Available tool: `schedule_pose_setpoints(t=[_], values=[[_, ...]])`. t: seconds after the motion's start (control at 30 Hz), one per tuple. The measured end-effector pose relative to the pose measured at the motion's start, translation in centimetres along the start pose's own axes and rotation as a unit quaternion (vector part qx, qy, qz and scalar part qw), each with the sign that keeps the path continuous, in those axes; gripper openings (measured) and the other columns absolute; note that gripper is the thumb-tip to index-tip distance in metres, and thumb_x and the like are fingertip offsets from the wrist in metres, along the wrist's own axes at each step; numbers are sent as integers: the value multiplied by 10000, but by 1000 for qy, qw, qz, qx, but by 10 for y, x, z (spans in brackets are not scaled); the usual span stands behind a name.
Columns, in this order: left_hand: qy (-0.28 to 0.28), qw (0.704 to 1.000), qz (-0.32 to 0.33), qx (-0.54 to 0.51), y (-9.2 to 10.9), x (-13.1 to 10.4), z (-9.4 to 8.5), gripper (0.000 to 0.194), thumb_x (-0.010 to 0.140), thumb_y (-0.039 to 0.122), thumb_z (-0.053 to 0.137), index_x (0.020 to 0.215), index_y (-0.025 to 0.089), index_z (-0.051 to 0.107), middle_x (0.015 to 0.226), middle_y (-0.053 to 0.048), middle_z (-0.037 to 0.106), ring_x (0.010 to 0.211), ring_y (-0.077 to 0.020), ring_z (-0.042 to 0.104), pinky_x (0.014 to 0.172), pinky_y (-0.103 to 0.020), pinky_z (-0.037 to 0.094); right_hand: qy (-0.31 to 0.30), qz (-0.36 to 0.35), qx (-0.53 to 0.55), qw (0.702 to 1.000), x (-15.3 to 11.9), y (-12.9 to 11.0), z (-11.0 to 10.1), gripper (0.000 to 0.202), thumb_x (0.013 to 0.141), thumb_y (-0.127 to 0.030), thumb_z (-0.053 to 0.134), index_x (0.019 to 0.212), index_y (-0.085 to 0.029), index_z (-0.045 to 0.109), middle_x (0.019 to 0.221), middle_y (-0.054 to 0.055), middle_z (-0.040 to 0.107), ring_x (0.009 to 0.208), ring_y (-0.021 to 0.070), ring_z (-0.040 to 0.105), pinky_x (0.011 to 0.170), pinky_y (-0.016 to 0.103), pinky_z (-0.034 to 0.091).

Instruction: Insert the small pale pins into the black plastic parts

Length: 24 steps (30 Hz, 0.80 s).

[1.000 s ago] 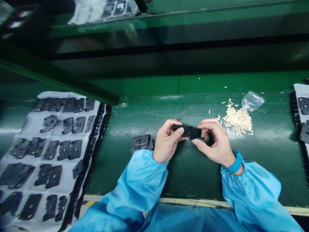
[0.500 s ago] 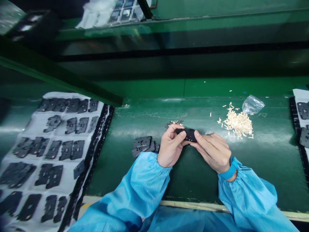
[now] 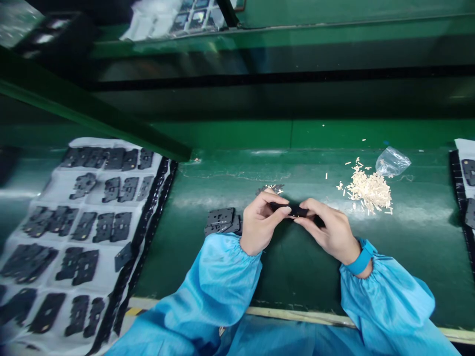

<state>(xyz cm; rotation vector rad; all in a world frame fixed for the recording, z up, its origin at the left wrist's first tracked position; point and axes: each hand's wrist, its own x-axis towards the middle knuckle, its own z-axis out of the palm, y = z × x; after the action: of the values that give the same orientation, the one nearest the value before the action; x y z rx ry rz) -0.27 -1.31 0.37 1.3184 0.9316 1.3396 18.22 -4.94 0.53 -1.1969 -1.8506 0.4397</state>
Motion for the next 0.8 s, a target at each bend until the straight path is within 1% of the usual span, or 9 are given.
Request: schedule_pose_setpoints(t=[0.07, 0.13, 0.2, 0.3, 0.4, 0.5, 0.63, 0.73, 0.8], values=[[-5, 998, -52, -20, -2, -1, 0, 128, 850, 232, 804, 899, 142, 727, 833, -34, 637, 785, -103, 626, 686, -197, 546, -9, -1, 3, 1000, 2, 0, -1, 277, 969, -287, 726, 1212, -195, 630, 902, 31, 734, 736, 134, 734, 664, 197, 591], [0, 988, -132, -76, -4, -3, 1, 240, 834, 329, 834, 921, 143, 712, 876, -32, 624, 803, -113, 636, 664, -217, 591, -8, -6, 3, 1000, 4, -1, -1, 306, 984, -280, 708, 1267, -187, 637, 905, 34, 738, 750, 131, 733, 694, 204, 598], [13, 966, -215, -146, -6, -5, 3, 376, 784, 422, 876, 944, 141, 684, 920, -26, 617, 822, -116, 648, 659, -243, 630, 2, -25, -10, 1000, 4, -2, -1, 360, 992, -253, 695, 1339, -178, 636, 903, 41, 743, 746, 132, 724, 704, 224, 598], [38, 931, -286, -222, -4, -6, 8, 510, 697, 453, 935, 955, 133, 634, 910, -6, 614, 797, -92, 656, 661, -223, 637, 54, -67, -47, 995, 2, -5, 1, 449, 953, -186, 736, 1387, -157, 625, 849, 47, 739, 694, 145, 696, 661, 265, 578], [51, 914, -306, -260, 1, -6, 13, 559, 655, 433, 962, 948, 129, 596, 884, 2, 623, 787, -86, 670, 646, -188, 625, 106, -85, -74, 988, 0, -7, 4, 448, 898, -119, 780, 1327, -164, 660, 815, 50, 740, 642, 153, 670, 597, 283, 543], [61, 912, -304, -268, 3, -6, 15, 569, 644, 426, 969, 936, 126, 583, 891, 0, 631, 802, -94, 680, 653, -195, 632, 106, -71, -73, 989, -2, -7, 5, 423, 901, -106, 771, 1304, -177, 664, 861, 59, 757, 661, 156, 691, 612, 278, 554], [61, 926, -294, -229, -2, -8, 14, 563, 662, 453, 955, 946, 115, 605, 890, -2, 610, 795, -92, 652, 664, -233, 647, 50, -12, -13, 999, -3, -3, 4, 353, 964, -212, 723, 1297, -187, 609, 924, 48, 750, 750, 143, 733, 707, 222, 591], [43, 936, -292, -192, -9, -10, 11, 553, 694, 479, 933, 955, 101, 624, 896, -18, 609, 797, -91, 626, 642, -207, 624, -27, 37, 57, 997, -5, 5, 3, 350, 1012, -269, 665, 1327, -205, 528, 798, -15, 672, 684, 105, 693, 680, 170, 560], [31, 939, -293, -177, -12, -9, 10, 574, 691, 494, 930, 966, 91, 626, 869, -18, 605, 781, -87, 611, 643, -199, 612, -63, 53, 88, 993, -7, 12, 4, 339, 1036, -278, 627, 1337, -221, 482, 749, -43, 618, 658, 85, 666, 681, 142, 539]])
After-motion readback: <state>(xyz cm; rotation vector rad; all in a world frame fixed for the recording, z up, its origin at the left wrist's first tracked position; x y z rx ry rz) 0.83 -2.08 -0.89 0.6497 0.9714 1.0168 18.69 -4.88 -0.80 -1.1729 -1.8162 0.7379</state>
